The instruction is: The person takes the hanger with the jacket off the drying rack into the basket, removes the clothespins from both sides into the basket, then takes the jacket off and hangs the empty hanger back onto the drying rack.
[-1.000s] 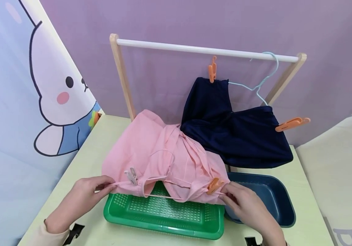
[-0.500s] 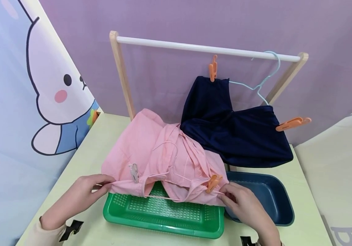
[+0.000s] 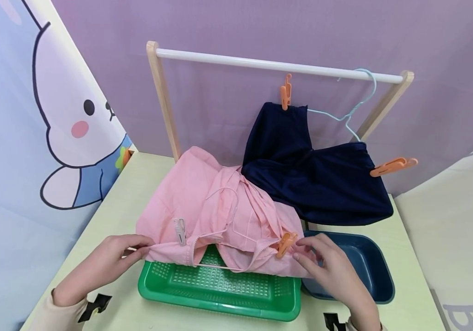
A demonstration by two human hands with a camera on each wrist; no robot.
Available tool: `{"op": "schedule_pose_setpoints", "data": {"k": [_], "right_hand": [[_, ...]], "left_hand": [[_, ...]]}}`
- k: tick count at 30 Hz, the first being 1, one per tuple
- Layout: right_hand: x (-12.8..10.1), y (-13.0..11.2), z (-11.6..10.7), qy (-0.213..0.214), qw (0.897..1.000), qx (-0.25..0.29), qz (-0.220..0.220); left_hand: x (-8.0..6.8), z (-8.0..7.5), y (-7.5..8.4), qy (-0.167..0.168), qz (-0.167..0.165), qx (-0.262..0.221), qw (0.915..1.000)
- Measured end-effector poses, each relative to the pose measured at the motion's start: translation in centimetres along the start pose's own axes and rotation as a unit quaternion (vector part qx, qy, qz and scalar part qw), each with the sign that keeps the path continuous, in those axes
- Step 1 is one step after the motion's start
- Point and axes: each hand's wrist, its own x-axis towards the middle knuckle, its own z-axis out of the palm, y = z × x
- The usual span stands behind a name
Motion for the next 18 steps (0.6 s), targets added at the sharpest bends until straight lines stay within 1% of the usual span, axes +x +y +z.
{"op": "schedule_pose_setpoints", "data": {"k": [3, 6, 11, 18], "right_hand": [[0.3, -0.1, 0.0, 0.023, 1.000, 0.017, -0.001], [0.7, -0.4, 0.1, 0.030, 0.999, 0.030, -0.008], [1.3, -0.8, 0.1, 0.025, 0.998, 0.055, -0.015], [1.4, -0.6, 0.3, 0.013, 0.996, 0.091, -0.021]], "left_hand": [[0.0, 0.0, -0.1, -0.001, 0.001, -0.002, 1.0000], [0.0, -0.1, -0.1, -0.001, 0.002, -0.004, 1.0000], [0.0, -0.1, -0.1, -0.003, 0.002, -0.008, 1.0000], [-0.1, 0.1, -0.1, 0.000, -0.005, -0.008, 1.0000]]}}
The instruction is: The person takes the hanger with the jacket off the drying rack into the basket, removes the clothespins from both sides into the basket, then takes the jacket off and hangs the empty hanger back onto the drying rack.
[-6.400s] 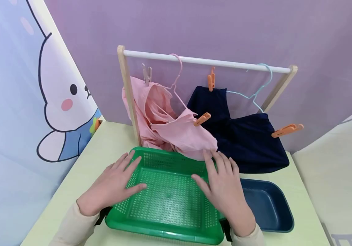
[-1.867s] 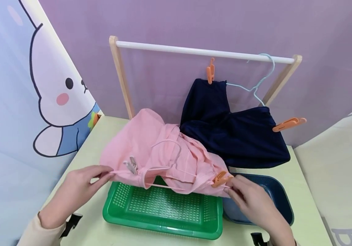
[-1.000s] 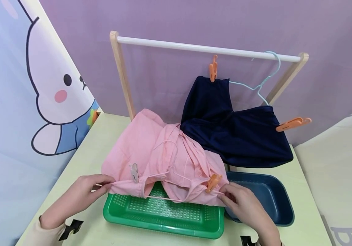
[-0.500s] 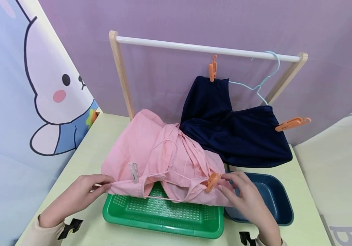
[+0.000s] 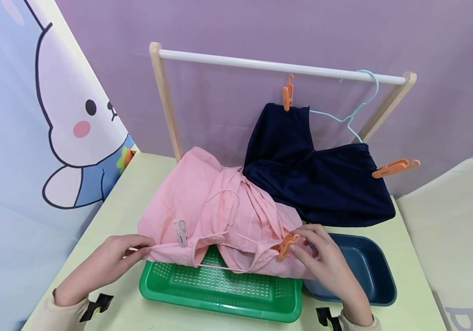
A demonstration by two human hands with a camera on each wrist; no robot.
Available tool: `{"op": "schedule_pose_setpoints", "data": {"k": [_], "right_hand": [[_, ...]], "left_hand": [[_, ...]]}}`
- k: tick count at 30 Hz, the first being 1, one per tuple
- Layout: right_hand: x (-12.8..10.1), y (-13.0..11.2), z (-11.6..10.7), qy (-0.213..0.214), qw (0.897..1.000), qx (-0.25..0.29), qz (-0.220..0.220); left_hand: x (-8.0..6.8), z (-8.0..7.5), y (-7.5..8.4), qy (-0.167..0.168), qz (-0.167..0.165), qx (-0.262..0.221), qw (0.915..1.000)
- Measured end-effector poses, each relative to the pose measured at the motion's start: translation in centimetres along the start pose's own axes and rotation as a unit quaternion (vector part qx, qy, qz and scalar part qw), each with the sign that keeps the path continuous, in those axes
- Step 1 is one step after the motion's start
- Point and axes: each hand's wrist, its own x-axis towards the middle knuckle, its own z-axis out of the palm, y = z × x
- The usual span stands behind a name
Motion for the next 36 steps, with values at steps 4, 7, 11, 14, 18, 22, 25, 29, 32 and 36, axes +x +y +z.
{"op": "schedule_pose_setpoints", "data": {"k": [4, 7, 11, 14, 18, 22, 25, 29, 32, 36], "right_hand": [[0.0, 0.3, 0.1, -0.007, 1.000, 0.014, -0.019], [0.0, 0.3, 0.1, -0.014, 0.999, 0.016, -0.029], [0.0, 0.2, 0.1, -0.021, 0.999, 0.010, -0.029], [0.0, 0.1, 0.2, -0.020, 0.999, 0.003, -0.029], [0.1, -0.2, 0.3, -0.013, 0.999, -0.007, -0.037], [0.0, -0.2, 0.0, -0.001, 0.999, -0.016, -0.040], [-0.1, -0.1, -0.5, 0.011, 0.999, -0.026, -0.047], [-0.2, 0.0, -1.5, 0.016, 0.997, -0.047, -0.055], [-0.4, 0.1, -2.4, 0.014, 0.997, -0.063, -0.041], [-0.8, 0.6, -3.2, 0.012, 0.997, -0.078, -0.012]], "left_hand": [[0.0, 0.0, 0.1, 0.000, -0.004, -0.002, 1.0000], [0.0, 0.0, 0.1, -0.001, -0.001, -0.002, 1.0000], [0.0, 0.0, 0.1, 0.004, 0.008, -0.002, 1.0000], [0.0, 0.1, 0.1, 0.007, 0.012, 0.001, 0.9999], [-0.1, 0.0, 0.0, 0.006, 0.012, 0.001, 0.9999], [0.0, -0.1, 0.1, 0.001, 0.008, -0.001, 1.0000], [0.1, -0.2, 0.1, -0.006, 0.003, -0.004, 1.0000], [0.1, -0.2, 0.0, -0.013, -0.002, -0.008, 0.9999], [0.1, -0.2, 0.0, -0.013, 0.000, -0.009, 0.9999], [0.1, -0.2, -0.1, -0.015, 0.000, -0.009, 0.9999]]}}
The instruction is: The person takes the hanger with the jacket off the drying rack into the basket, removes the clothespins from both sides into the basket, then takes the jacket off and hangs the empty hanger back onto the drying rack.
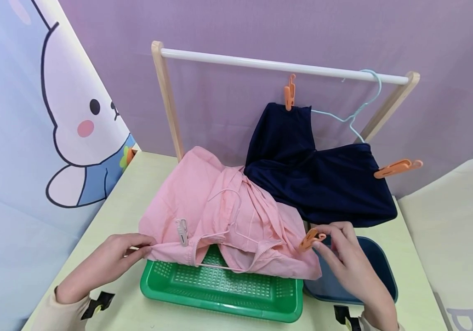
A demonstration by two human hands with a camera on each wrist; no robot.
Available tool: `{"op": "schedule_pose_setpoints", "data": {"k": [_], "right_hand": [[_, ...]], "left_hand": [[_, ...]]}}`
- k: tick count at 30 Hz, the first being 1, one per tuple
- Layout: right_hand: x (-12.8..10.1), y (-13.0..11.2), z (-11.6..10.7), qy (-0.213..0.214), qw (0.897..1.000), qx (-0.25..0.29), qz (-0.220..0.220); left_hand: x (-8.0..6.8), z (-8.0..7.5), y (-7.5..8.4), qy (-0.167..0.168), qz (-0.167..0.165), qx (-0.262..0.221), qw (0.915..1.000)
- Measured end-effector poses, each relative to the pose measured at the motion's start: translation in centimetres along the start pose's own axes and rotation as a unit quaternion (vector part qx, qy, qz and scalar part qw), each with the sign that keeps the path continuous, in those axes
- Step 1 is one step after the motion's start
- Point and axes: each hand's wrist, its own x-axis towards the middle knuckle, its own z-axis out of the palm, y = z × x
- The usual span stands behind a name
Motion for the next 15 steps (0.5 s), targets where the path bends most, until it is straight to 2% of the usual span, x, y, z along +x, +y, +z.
{"op": "schedule_pose_setpoints", "data": {"k": [5, 8, 15], "right_hand": [[-0.8, 1.5, -0.7, 0.006, 1.000, -0.023, 0.016], [-1.2, 2.6, -1.1, 0.007, 0.998, -0.047, 0.041], [-1.8, 5.3, -1.5, -0.043, 0.987, -0.106, 0.117]], "left_hand": [[0.0, 0.0, 0.0, 0.002, 0.002, 0.001, 1.0000], [-0.1, 0.1, 0.0, 0.006, 0.006, 0.003, 1.0000], [-0.1, 0.0, 0.2, 0.003, -0.002, 0.004, 1.0000]]}}
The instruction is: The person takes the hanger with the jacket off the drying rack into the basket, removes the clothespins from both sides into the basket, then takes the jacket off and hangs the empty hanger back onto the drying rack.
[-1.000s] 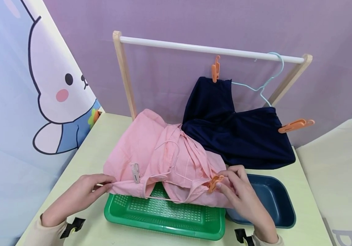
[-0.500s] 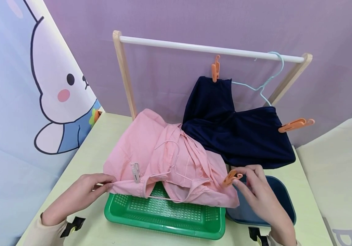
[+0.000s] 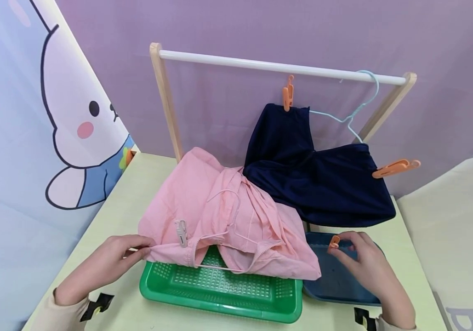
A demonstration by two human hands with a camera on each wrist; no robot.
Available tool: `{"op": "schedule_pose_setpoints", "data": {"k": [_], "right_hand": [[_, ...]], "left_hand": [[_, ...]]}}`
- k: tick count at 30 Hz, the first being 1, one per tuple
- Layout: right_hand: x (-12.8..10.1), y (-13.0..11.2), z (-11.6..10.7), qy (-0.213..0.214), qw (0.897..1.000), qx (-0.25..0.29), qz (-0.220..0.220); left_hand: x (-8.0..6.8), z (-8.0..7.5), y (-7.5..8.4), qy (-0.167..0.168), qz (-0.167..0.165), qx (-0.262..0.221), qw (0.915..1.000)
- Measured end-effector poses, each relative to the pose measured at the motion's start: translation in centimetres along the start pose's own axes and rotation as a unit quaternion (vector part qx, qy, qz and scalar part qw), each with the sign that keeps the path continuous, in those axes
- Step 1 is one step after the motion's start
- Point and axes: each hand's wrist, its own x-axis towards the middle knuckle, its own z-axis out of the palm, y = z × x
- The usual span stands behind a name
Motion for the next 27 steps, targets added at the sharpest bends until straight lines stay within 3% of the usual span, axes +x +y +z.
{"op": "schedule_pose_setpoints", "data": {"k": [12, 27], "right_hand": [[0.6, 4.7, 1.3, -0.119, 0.988, -0.037, 0.088], [0.1, 6.0, 2.0, -0.134, 0.987, -0.013, 0.090]], "left_hand": [[0.0, 0.0, -0.1, -0.004, -0.002, 0.000, 1.0000], [0.1, 0.1, -0.3, -0.007, -0.003, 0.003, 1.0000]]}}
